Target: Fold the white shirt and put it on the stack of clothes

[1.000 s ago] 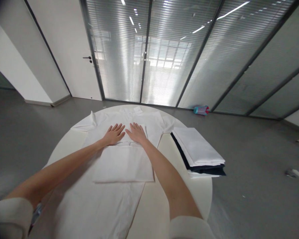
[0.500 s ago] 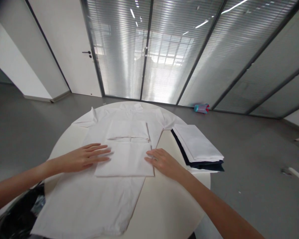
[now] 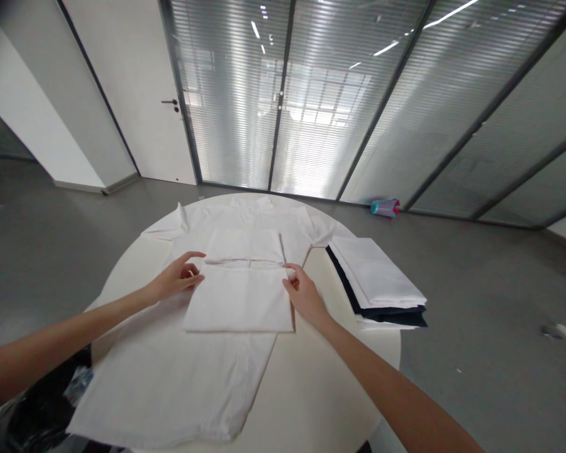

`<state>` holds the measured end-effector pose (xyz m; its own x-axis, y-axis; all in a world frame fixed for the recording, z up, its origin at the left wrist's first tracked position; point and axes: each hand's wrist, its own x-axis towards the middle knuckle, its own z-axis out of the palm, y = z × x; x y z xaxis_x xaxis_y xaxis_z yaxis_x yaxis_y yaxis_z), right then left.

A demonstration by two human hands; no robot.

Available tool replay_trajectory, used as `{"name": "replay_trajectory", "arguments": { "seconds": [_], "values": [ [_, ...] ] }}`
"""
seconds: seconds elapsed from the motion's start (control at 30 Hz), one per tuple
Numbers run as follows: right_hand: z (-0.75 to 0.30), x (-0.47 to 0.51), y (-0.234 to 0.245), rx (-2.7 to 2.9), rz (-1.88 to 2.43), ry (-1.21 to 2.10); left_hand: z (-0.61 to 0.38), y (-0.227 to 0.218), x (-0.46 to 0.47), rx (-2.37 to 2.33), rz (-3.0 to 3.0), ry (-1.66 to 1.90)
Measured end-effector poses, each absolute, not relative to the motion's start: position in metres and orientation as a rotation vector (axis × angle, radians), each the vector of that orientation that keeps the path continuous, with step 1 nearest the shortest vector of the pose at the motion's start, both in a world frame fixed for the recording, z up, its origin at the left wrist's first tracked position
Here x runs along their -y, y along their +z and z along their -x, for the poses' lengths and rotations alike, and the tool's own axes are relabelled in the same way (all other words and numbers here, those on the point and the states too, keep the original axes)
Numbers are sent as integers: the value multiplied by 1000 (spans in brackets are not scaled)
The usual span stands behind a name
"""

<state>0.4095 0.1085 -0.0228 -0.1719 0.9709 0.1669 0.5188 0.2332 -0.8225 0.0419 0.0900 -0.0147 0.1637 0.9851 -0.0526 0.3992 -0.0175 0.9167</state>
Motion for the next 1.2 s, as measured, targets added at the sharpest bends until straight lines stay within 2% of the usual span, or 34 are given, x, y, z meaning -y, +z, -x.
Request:
{"name": "replay_trajectory", "arguments": {
  "seconds": [0.2,0.33,0.5,0.63,0.9,1.2],
  "values": [
    [-409,-109,-36,2004,1386,484,-49,-27,-84,-1447,-1755,940],
    [-421,-100,-28,2224,1166,224,-36,-20,-72,-1384,-2241,1028],
    [-443,-74,-1,2638,767,93,-28,16,-34,-813,-2872,496],
    [-447,-53,15,2704,686,153,-45,23,-13,-753,-2971,429],
    [-430,-41,12,2638,665,67,-47,4,-21,-613,-3203,857],
    [-440,-102,1,2506,649,95,-58,30,-59,-1054,-2759,1511]
  ]
}}
